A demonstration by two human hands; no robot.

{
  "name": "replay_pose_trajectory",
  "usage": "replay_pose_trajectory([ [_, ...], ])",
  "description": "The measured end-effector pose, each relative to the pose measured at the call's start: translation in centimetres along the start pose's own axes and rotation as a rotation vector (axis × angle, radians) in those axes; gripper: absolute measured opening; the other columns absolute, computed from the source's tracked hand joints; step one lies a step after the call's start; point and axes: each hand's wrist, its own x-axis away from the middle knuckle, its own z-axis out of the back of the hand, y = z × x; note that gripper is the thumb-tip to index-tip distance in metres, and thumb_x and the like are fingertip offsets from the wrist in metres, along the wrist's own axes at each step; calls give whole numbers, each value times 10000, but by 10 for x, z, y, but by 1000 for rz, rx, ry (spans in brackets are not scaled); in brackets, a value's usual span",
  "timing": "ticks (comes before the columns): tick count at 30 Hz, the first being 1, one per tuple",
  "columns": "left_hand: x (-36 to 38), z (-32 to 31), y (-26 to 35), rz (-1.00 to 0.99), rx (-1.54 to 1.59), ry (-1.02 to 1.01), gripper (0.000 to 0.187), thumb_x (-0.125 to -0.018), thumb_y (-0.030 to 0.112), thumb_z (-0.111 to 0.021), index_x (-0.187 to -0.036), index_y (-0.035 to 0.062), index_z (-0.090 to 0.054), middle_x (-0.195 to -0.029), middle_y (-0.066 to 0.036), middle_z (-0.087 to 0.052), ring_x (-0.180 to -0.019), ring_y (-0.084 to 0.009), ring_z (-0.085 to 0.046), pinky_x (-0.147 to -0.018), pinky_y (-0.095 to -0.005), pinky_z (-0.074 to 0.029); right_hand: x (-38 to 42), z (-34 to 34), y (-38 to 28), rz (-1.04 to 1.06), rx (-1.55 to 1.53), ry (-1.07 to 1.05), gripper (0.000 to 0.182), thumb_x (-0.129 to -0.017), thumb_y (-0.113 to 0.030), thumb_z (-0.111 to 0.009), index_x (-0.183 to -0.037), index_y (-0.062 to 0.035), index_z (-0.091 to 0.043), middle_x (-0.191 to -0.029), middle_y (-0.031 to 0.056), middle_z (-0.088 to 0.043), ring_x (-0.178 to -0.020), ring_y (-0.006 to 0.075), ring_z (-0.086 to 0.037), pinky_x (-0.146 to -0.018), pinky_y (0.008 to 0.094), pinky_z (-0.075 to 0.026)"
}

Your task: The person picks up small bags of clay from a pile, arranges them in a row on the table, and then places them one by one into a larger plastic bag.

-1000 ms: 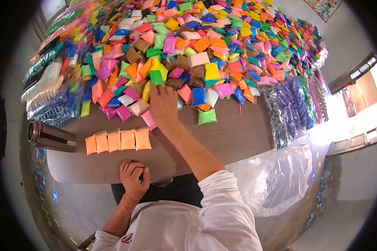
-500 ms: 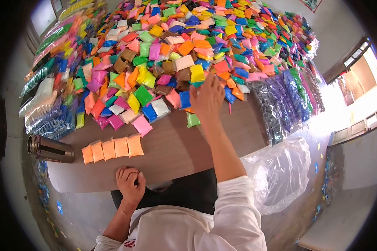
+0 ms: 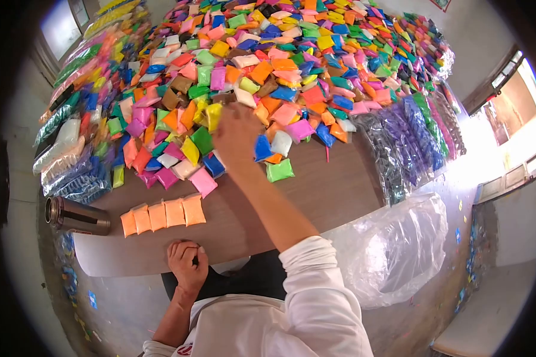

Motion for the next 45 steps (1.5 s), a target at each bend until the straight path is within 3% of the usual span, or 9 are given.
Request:
replay_pose_trajectory([
  [3,0,0,0,11,9,8,118,-780,56,-701,-741,62,-589,-829,-72,-623,-812,-303,-596,-873,-437,-464,-8,31,58,-132,140,112,263,-876,-238,-667,-1044,-36,-687,-1078,158,-664,-1041,385,-575,-892,497,-445],
  [8,-1,1,0,4,4,3,128,-771,68,-712,-732,72,-590,-828,-57,-616,-799,-292,-592,-869,-434,-463,-24,57,133,-364,496,-22,395,-849,-414,-721,-847,-21,-760,-1155,177,-653,-1182,385,-542,-1004,514,-391],
  [11,-1,2,0,-6,9,-3,106,-790,51,-694,-749,52,-597,-834,-77,-629,-808,-305,-595,-867,-437,-463,-25,61,112,-350,439,-62,404,-809,-424,-756,-825,-21,-773,-1202,203,-637,-1268,389,-500,-1058,526,-354],
  [20,1,4,-3,24,52,-3,112,-791,83,-717,-755,60,-613,-855,-68,-624,-837,-300,-598,-875,-436,-455,-12,53,114,-256,176,104,471,-757,-305,-817,-1128,-36,-704,-1280,176,-634,-1291,351,-516,-1092,493,-369],
  [23,1,5,-4,38,70,-29,109,-803,98,-714,-764,58,-621,-865,-72,-625,-844,-305,-597,-878,-438,-447,14,94,68,-329,-88,24,419,-811,-230,-806,-1153,-28,-675,-1205,129,-678,-1130,265,-627,-970,399,-479],
  [26,-1,8,-4,45,95,-48,113,-815,122,-710,-769,59,-627,-878,-74,-631,-852,-309,-597,-881,-442,-440,46,115,42,-584,-916,-205,353,-876,-186,-777,-1173,-24,-677,-1062,39,-692,-909,140,-639,-804,286,-508],
  [33,-3,14,-7,94,218,-103,177,-849,203,-691,-771,52,-640,-918,-88,-660,-876,-314,-599,-889,-437,-427,121,136,-21,-679,-1081,-794,381,-954,-181,-728,-1281,-3,-648,-1014,-8,-683,-842,42,-578,-706,224,-471],
  [38,-3,20,-12,111,316,-127,293,-903,279,-650,-796,7,-639,-914,-126,-649,-884,-329,-582,-916,-437,-414,167,117,-53,-575,-1006,-1021,299,-998,-304,-687,-1021,-6,-684,-767,-35,-589,-655,36,-487,-567,224,-421],
  [45,1,23,-18,150,386,-170,385,-989,345,-585,-880,-20,-645,-892,-175,-617,-894,-374,-562,-938,-455,-415,186,97,-79,-798,-1196,-868,295,-1023,-313,-646,-994,-20,-671,-714,-35,-561,-610,27,-470,-518,199,-379],
])
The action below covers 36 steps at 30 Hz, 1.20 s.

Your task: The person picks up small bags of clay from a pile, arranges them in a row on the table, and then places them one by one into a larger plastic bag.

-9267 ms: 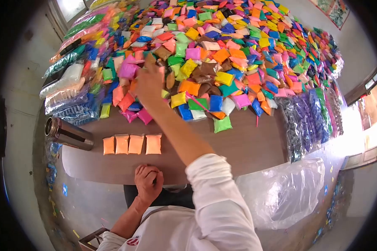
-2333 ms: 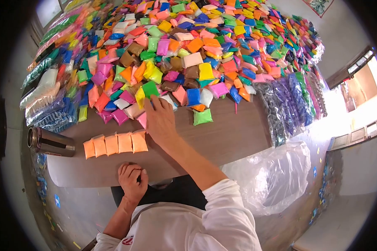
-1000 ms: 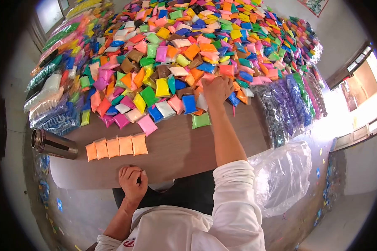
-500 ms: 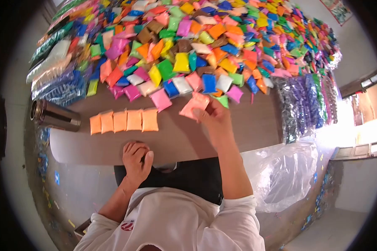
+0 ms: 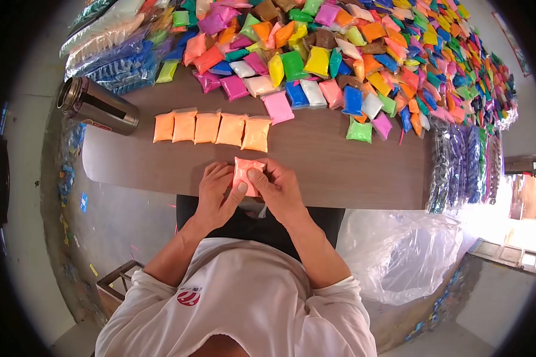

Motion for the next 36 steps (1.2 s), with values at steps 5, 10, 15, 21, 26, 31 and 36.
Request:
replay_pose_trajectory([
  [5,-1,1,-1,37,58,30,438,-1025,382,-526,-922,-22,-662,-918,-184,-636,-941,-399,-575,-959,-466,-414,-5,11,-7,-149,-102,-52,295,-1007,-319,-665,-1065,-31,-682,-723,-21,-596,-572,29,-478,-490,193,-359],
  [10,0,1,-4,35,57,16,434,-1037,364,-502,-919,-22,-660,-907,-184,-643,-935,-398,-580,-971,-468,-413,-7,14,-11,-170,-127,-99,311,-992,-293,-685,-1151,-25,-680,-731,-18,-606,-569,36,-490,-482,200,-366],
  [15,-2,0,-3,-19,12,15,384,-1028,319,-529,-871,-8,-657,-898,-157,-656,-879,-369,-588,-932,-461,-419,-5,11,-9,-93,13,-123,309,-976,-225,-708,-1190,-5,-670,-747,-28,-596,-596,31,-495,-500,206,-390],
  [21,-2,-8,-1,-17,-58,74,286,-974,230,-619,-783,18,-646,-859,-86,-672,-835,-319,-603,-905,-447,-434,-8,28,-29,100,338,211,282,-973,-118,-667,-1215,21,-630,-879,28,-707,-699,98,-623,-631,259,-509],
  [26,-3,-13,3,-53,-128,110,230,-897,131,-678,-705,24,-609,-846,-71,-672,-817,-305,-602,-881,-422,-449,-37,69,-43,149,729,194,342,-922,-115,-700,-1223,26,-619,-847,127,-709,-732,167,-661,-647,306,-520],
  [31,-2,-17,3,-63,-168,145,171,-824,76,-712,-696,32,-608,-843,-63,-668,-812,-296,-610,-873,-426,-454,-50,71,-44,164,847,146,356,-894,-178,-736,-1181,15,-651,-833,135,-699,-731,219,-670,-690,346,-533],
  [36,-2,-16,5,-90,-211,161,147,-802,53,-719,-700,42,-613,-850,-61,-662,-814,-295,-612,-870,-426,-460,-47,67,-39,194,909,204,278,-912,-154,-691,-1126,20,-665,-812,126,-695,-713,205,-662,-661,342,-529],
])
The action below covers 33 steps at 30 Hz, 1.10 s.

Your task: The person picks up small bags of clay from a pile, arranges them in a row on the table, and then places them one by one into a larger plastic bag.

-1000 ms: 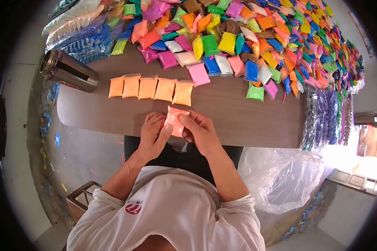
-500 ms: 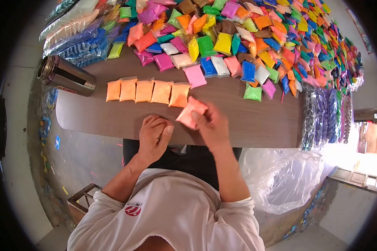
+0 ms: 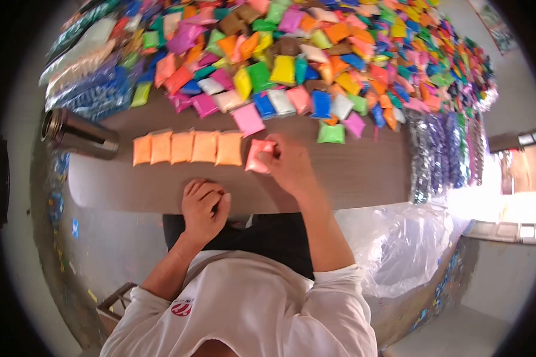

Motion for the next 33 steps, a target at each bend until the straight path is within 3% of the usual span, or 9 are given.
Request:
replay_pose_trajectory([
  [4,-1,-2,1,-42,-3,2,133,-801,37,-711,-709,45,-615,-850,-63,-654,-821,-297,-611,-891,-427,-461,5,26,2,-96,-241,-225,203,-927,-127,-654,-1057,26,-677,-756,88,-674,-684,147,-643,-614,320,-514],
  [8,-1,-2,4,-48,-47,-5,127,-802,41,-709,-715,46,-617,-854,-63,-647,-820,-291,-610,-923,-435,-456,-5,42,-3,-101,-380,-163,167,-953,-126,-630,-1028,11,-687,-772,45,-664,-644,91,-610,-551,260,-463],
  [13,0,-4,4,-55,-71,-20,132,-804,70,-713,-711,50,-623,-858,-59,-638,-822,-285,-604,-944,-440,-450,-70,74,-24,45,-855,280,230,-953,-121,-655,-1151,-8,-682,-912,21,-662,-767,95,-631,-649,265,-509],
  [16,1,-4,4,-51,-90,-15,139,-810,74,-711,-709,47,-619,-858,-62,-635,-827,-290,-601,-933,-443,-450,-105,106,18,286,-153,810,267,-921,-127,-681,-1154,3,-677,-974,54,-691,-840,152,-679,-698,294,-536],
  [18,2,-4,3,-53,-89,-18,146,-809,77,-714,-706,47,-614,-859,-63,-635,-828,-294,-599,-924,-444,-451,-108,134,43,241,97,1017,323,-883,-145,-712,-1161,4,-647,-1020,156,-699,-923,312,-671,-801,406,-543],
  [23,0,-6,4,-56,-110,-16,157,-802,75,-720,-704,52,-599,-853,-62,-628,-828,-299,-594,-904,-446,-451,-103,191,112,-24,714,936,318,-845,-255,-747,-1084,-55,-680,-1047,164,-709,-945,372,-676,-810,515,-524],
  [26,0,-8,5,-62,-129,-12,165,-798,73,-721,-702,57,-588,-846,-59,-623,-825,-298,-594,-892,-446,-452,-106,214,147,-226,657,631,309,-853,-281,-733,-1100,-100,-688,-960,159,-720,-891,404,-679,-773,486,-538],
  [29,-1,-8,4,-65,-129,-7,170,-795,73,-722,-700,60,-582,-839,-57,-619,-820,-299,-593,-876,-447,-456,-90,227,162,-97,398,770,262,-901,-260,-700,-1095,-83,-693,-884,118,-731,-855,338,-702,-725,407,-548],
  [33,0,-9,3,-57,-146,3,173,-794,75,-723,-696,64,-581,-834,-57,-618,-815,-300,-594,-866,-448,-460,-40,207,144,-3,-774,514,278,-965,-180,-633,-1199,-30,-642,-1010,106,-727,-854,232,-712,-702,305,-549],
])
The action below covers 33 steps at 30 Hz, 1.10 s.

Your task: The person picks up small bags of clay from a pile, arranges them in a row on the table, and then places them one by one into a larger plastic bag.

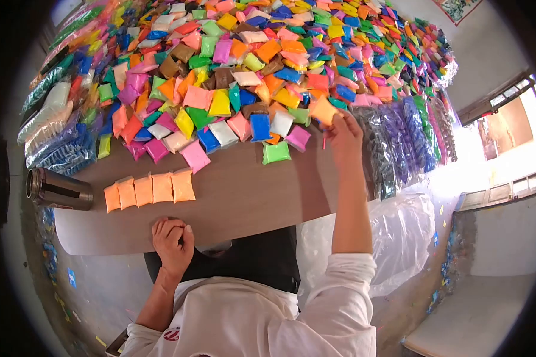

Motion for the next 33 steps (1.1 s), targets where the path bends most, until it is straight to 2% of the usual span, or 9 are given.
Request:
replay_pose_trajectory([
  [2,1,-1,1,5,-1,-5,170,-793,75,-723,-697,67,-582,-835,-56,-618,-815,-299,-595,-866,-447,-462,49,-43,-14,-38,-256,-69,307,-988,-129,-597,-1266,2,-590,-1077,116,-719,-855,210,-715,-690,281,-554],
  [5,-2,0,-1,1,6,-6,161,-792,75,-723,-705,70,-587,-841,-55,-620,-816,-296,-597,-871,-445,-464,88,-69,-9,-213,-316,-194,418,-982,-94,-590,-1378,16,-512,-1159,159,-694,-915,235,-711,-737,288,-563],
  [11,0,2,-2,22,78,-3,134,-823,85,-701,-730,51,-610,-851,-74,-638,-814,-305,-612,-884,-446,-465,186,-139,29,-439,-118,-336,370,-956,-91,-651,-1296,43,-593,-1119,121,-697,-937,190,-687,-830,285,-551],
  [14,-1,7,-4,49,144,-26,177,-860,173,-704,-751,59,-623,-862,-71,-641,-820,-305,-608,-906,-448,-456,235,-190,22,-267,-22,-349,271,-989,-115,-651,-1212,38,-631,-1044,60,-682,-878,106,-626,-805,243,-519],
  [17,-1,16,-7,79,206,-97,242,-913,253,-661,-779,53,-636,-889,-85,-651,-851,-307,-605,-954,-464,-436,251,-202,23,-425,-73,-456,288,-1006,-107,-639,-1257,29,-595,-1053,55,-690,-928,78,-636,-794,226,-518],
  [21,-1,20,-11,104,283,-138,284,-942,286,-624,-802,41,-653,-904,-102,-653,-872,-309,-600,-964,-469,-422,257,-221,19,-469,-119,-454,228,-1014,-95,-610,-1218,2,-579,-1012,49,-683,-860,101,-649,-749,263,-561],
  [24,-3,23,-11,115,338,-157,287,-939,285,-618,-832,23,-666,-896,-128,-646,-883,-338,-590,-964,-473,-413,254,-216,21,-506,39,-468,195,-1011,-86,-615,-1181,-1,-573,-1011,60,-687,-825,105,-654,-735,262,-571],
  [31,-4,26,-13,109,322,-225,285,-924,302,-647,-913,22,-702,-920,-126,-658,-905,-338,-588,-950,-458,-403,254,-213,27,-477,17,-513,131,-995,-96,-652,-1068,3,-606,-901,29,-678,-786,57,-616,-657,223,-521],
  [33,-3,23,-15,103,349,-176,283,-907,306,-672,-825,35,-677,-862,-107,-639,-844,-312,-573,-899,-440,-411,253,-213,24,-462,-17,-534,143,-1000,-131,-659,-1048,-3,-619,-878,20,-673,-751,50,-595,-636,213,-501],
])
